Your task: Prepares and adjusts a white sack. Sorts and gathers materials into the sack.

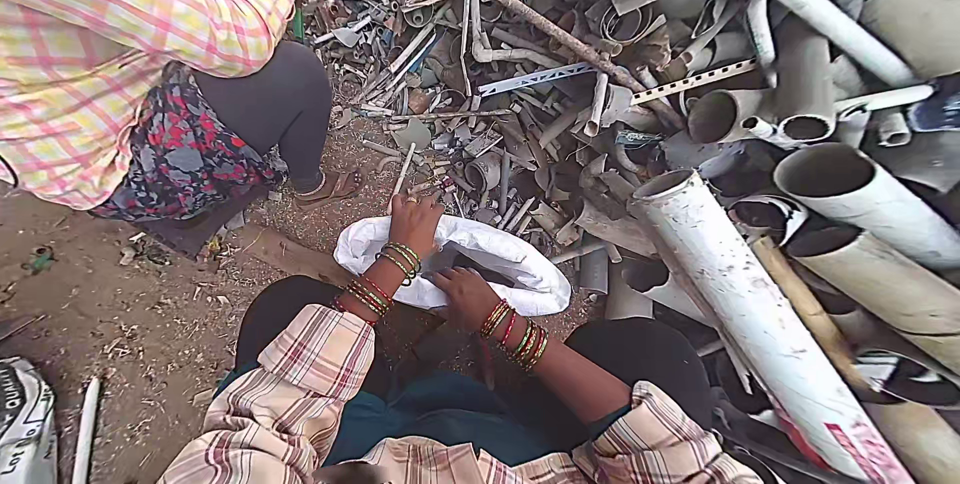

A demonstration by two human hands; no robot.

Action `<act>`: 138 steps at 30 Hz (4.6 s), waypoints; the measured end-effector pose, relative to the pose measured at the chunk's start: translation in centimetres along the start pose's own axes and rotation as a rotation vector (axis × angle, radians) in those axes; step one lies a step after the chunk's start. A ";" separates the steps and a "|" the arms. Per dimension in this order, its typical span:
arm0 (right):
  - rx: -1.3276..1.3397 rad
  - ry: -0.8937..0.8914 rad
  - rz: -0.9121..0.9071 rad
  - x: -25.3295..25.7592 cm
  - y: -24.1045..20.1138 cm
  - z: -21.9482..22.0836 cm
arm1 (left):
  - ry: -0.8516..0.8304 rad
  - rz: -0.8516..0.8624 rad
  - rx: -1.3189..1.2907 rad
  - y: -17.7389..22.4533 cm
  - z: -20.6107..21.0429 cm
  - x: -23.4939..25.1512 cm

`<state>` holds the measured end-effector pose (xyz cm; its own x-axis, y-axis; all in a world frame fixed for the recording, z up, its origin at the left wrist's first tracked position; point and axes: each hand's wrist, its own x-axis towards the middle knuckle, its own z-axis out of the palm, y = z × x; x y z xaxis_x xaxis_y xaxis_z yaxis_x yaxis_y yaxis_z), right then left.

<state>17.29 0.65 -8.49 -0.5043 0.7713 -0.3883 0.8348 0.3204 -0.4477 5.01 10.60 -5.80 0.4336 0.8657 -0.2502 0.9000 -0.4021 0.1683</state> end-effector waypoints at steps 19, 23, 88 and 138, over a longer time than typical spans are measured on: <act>-0.128 -0.249 -0.049 -1.5 0.9 -0.1 | 0.031 0.030 -0.163 -1.6 -2.7 1.0; -0.139 0.153 -0.070 -2.0 1.7 -1.3 | 0.149 -0.169 -0.259 -3.4 -4.0 0.9; 0.083 -0.201 0.291 -1.8 7.7 -0.9 | 0.746 -0.546 -0.343 -16.3 -6.8 -5.9; 0.345 -0.004 0.809 8.1 25.8 4.6 | -0.357 -0.379 -0.133 -4.1 0.2 6.7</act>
<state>33.72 12.69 -26.91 0.2115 0.6882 -0.6940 0.8236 -0.5078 -0.2525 4.17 17.95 -8.37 0.0888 0.7784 -0.6214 0.9930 -0.0200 0.1168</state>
